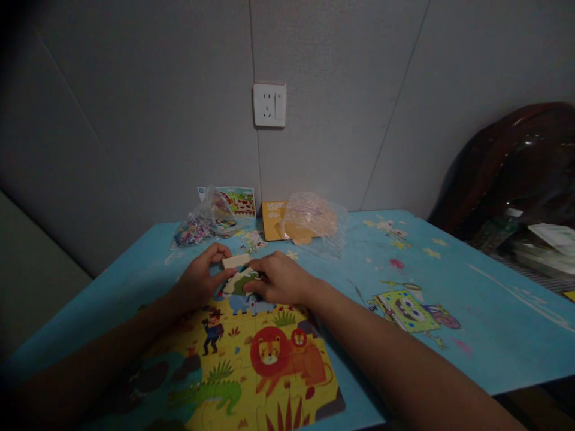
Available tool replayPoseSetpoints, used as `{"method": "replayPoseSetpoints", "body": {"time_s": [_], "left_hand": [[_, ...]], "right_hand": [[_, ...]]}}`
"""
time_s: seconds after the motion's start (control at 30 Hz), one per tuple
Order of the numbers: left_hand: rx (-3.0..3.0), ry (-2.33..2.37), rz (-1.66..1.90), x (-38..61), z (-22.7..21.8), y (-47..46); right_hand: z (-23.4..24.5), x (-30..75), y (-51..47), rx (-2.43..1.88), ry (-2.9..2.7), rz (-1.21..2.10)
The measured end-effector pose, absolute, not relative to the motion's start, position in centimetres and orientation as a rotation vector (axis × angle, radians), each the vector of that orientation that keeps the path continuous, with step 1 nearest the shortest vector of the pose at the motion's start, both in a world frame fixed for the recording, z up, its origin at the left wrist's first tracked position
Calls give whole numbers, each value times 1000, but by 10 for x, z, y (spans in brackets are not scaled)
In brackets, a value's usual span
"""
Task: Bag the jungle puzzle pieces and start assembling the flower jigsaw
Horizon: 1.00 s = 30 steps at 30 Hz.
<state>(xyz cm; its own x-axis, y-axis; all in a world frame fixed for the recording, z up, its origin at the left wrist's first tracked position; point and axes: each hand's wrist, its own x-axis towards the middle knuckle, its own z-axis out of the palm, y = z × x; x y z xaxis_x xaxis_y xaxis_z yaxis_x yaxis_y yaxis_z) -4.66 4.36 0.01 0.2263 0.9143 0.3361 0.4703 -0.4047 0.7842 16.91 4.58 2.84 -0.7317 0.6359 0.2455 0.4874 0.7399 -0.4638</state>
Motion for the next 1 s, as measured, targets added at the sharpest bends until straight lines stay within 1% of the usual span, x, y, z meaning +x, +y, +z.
{"method": "replayPoseSetpoints", "body": {"time_s": [0.07,0.13,0.3,0.4,0.57,0.63,0.8,1.0], "left_hand": [[1962,1342,1230,-46,3,42],[1947,1365,1286,-45,5,40],[2037,1186,1064,-43,7,34],[2195,1193,945,-41,9,32],[2230,1249,927,-42,11,32],[2240,1225,921,-42,10,32],[2389,1120,811,-40,7,31],[2477,1212,724,-38,-2,28]], "right_hand": [[30,168,45,-905,-2545,506],[32,168,44,-954,-2538,452],[32,166,44,-1113,-2510,346],[33,167,45,-1166,-2495,318],[36,171,47,-1336,-2318,261],[36,172,47,-1266,-2287,294],[26,170,45,-954,-2546,428],[23,165,44,-935,-2557,420]]}}
